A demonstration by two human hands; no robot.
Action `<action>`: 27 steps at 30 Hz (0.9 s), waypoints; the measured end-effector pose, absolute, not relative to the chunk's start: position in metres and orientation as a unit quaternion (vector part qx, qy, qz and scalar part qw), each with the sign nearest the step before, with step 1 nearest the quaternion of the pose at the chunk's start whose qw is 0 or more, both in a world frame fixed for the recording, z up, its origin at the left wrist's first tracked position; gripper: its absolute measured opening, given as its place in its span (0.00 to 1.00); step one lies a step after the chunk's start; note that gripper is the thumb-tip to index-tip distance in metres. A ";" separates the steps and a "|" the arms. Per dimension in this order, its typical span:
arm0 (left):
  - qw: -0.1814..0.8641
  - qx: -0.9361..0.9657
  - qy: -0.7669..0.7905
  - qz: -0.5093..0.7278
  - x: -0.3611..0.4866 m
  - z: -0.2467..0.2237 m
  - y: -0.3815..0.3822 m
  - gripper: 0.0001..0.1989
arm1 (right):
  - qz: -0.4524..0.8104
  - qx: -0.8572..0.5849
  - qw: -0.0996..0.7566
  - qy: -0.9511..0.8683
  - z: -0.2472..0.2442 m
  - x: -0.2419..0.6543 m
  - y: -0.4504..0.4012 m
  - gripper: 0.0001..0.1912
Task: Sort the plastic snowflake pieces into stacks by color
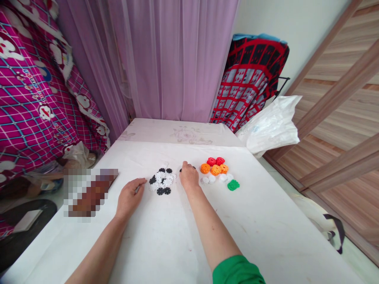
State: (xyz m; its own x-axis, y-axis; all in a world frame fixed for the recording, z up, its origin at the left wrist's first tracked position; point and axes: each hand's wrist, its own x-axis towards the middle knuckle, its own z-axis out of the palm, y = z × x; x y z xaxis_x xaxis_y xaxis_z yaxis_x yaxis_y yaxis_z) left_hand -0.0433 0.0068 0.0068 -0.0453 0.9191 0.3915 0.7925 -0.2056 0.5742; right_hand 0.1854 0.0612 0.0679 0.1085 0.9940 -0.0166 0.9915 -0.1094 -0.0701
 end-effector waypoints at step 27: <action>0.080 0.683 0.627 0.366 -0.043 0.009 0.007 0.15 | 0.152 -0.636 0.163 -0.739 0.041 0.166 -0.005 0.10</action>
